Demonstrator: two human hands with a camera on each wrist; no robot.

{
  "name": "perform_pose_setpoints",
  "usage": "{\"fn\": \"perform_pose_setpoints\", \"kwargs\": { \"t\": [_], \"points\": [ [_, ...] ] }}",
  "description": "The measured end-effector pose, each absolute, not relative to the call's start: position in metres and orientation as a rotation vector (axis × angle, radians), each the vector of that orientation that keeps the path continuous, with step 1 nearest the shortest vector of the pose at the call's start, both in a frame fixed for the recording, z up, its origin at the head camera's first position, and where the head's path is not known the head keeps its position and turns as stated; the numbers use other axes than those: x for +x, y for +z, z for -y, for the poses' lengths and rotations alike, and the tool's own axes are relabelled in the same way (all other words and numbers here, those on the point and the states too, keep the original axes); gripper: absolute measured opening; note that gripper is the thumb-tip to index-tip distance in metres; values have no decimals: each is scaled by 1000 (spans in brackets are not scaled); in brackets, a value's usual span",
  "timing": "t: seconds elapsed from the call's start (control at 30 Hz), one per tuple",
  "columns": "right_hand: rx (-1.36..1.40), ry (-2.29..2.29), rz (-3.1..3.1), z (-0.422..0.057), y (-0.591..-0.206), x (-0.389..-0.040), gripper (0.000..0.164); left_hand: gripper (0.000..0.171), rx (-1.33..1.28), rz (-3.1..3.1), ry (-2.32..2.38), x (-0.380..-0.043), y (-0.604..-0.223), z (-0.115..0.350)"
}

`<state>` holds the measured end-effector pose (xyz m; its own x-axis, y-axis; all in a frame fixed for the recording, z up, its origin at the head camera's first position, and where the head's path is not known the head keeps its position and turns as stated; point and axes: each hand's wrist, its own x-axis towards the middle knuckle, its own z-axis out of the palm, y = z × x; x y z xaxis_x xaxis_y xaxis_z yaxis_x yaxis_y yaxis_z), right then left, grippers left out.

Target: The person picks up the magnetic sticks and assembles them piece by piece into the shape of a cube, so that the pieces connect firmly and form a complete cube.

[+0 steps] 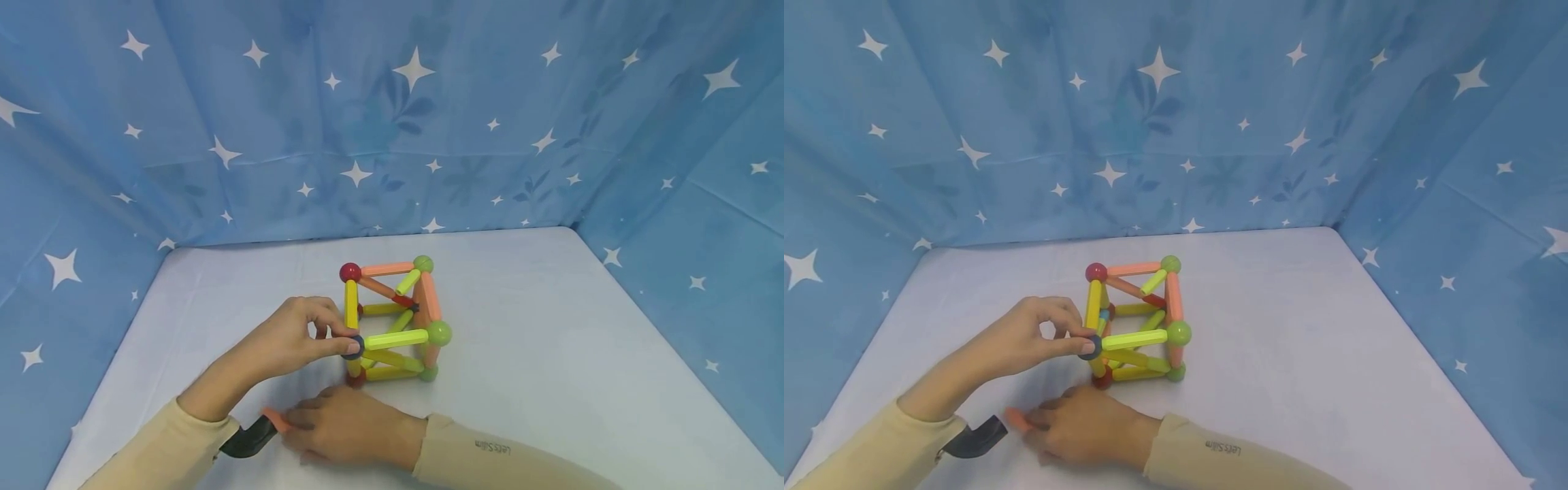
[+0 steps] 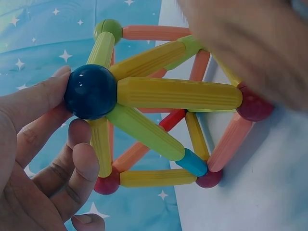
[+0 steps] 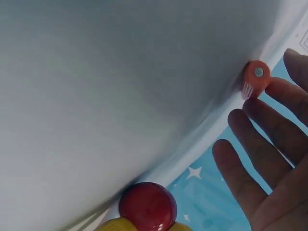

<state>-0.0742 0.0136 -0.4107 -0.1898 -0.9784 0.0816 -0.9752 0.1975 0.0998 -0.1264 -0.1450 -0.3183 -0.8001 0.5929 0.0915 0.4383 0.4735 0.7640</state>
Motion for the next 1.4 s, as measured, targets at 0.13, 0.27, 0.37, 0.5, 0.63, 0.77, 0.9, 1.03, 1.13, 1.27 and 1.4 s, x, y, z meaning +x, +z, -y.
{"fn": "perform_pose_setpoints", "kwargs": {
  "t": [0.13,0.27,0.37,0.5,0.63,0.77,0.9,1.03,1.13,1.27,1.4],
  "points": [
    [1964,-61,2385,-27,-407,-65,29,5,884,-2537,1222,-126,-318,144],
    [2000,-47,2458,-44,-404,-56,26,5,874,-2548,1209,-126,-317,144],
    [1996,20,2520,-55,-401,-50,20,5,865,-2553,1206,-126,-318,145],
    [1950,145,2656,-69,-396,-45,25,5,853,-2549,1209,-125,-318,145],
    [1896,202,2746,-82,-393,-40,27,5,843,-2543,1219,-125,-318,145],
    [1857,232,2803,-98,-389,-37,22,4,833,-2541,1223,-124,-318,144],
    [1785,292,2920,-114,-388,-36,22,4,825,-2545,1220,-124,-317,144],
    [1730,273,2977,-129,-387,-37,22,4,819,-2548,1219,-123,-318,144],
    [1707,273,3012,-138,-388,-38,23,4,814,-2550,1213,-123,-318,144],
    [1673,229,3060,-147,-386,-39,25,4,819,-2555,1209,-123,-318,144],
    [1721,129,2998,-154,-382,-43,15,4,820,-2556,1215,-123,-318,144]
  ]
}}
